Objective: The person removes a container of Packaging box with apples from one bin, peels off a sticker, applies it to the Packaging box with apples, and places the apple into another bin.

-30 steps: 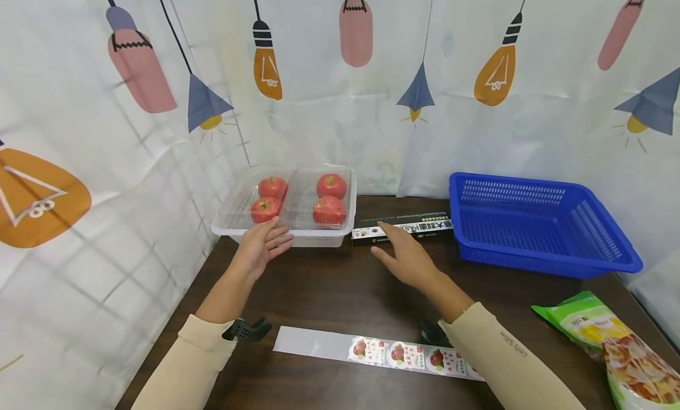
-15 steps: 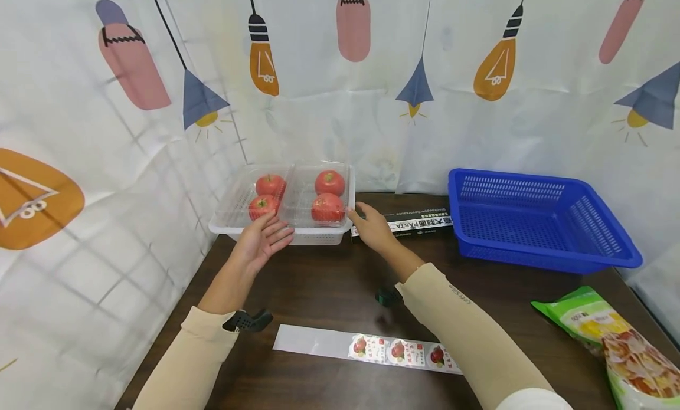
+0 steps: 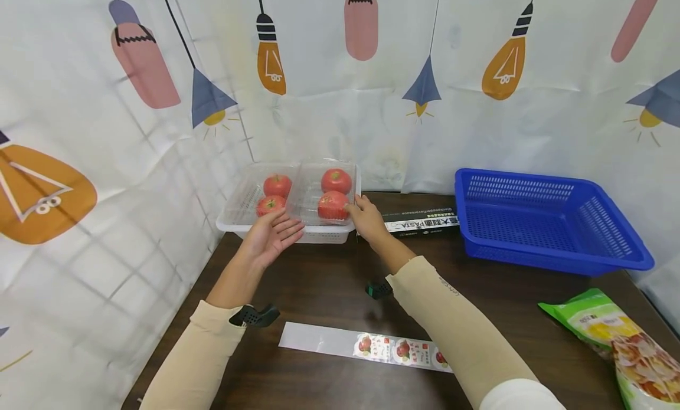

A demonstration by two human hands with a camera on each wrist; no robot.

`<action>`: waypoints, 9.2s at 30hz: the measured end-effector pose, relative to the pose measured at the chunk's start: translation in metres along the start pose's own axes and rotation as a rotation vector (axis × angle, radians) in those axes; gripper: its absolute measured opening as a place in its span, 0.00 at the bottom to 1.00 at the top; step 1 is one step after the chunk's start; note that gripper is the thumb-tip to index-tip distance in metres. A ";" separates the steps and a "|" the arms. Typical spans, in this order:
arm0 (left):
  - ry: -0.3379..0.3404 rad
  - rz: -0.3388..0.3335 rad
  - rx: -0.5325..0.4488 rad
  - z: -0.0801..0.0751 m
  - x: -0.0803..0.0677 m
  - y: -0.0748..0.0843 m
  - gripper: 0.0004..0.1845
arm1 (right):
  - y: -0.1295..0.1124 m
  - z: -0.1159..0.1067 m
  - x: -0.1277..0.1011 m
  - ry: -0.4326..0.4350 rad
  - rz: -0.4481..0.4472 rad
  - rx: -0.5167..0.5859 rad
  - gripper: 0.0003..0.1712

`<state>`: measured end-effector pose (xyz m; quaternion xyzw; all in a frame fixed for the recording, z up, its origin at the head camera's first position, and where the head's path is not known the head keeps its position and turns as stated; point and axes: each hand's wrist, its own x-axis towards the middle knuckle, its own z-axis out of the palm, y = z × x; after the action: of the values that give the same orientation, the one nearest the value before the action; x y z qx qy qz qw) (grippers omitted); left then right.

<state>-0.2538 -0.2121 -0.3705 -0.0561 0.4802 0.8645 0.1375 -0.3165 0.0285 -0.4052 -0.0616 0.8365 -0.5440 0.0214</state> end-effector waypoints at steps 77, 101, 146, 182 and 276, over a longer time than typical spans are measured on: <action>-0.226 0.007 0.278 0.031 -0.018 -0.018 0.18 | -0.001 -0.124 -0.067 0.228 -0.156 0.664 0.41; -0.469 -0.237 0.369 0.026 -0.007 -0.058 0.15 | 0.048 -0.180 -0.140 -0.086 0.087 0.134 0.39; -0.223 -0.083 0.217 0.046 0.040 -0.130 0.29 | 0.118 -0.149 -0.198 0.035 0.076 0.392 0.32; -0.101 0.011 0.634 0.032 0.018 -0.118 0.27 | 0.131 -0.173 -0.193 -0.053 0.078 0.199 0.35; -0.792 -0.198 0.967 0.040 -0.048 -0.131 0.20 | 0.049 -0.057 -0.205 -0.293 -1.175 -0.434 0.08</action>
<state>-0.1682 -0.1217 -0.4449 0.2925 0.7218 0.4880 0.3941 -0.1228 0.1255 -0.4334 -0.5862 0.7428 -0.2694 -0.1792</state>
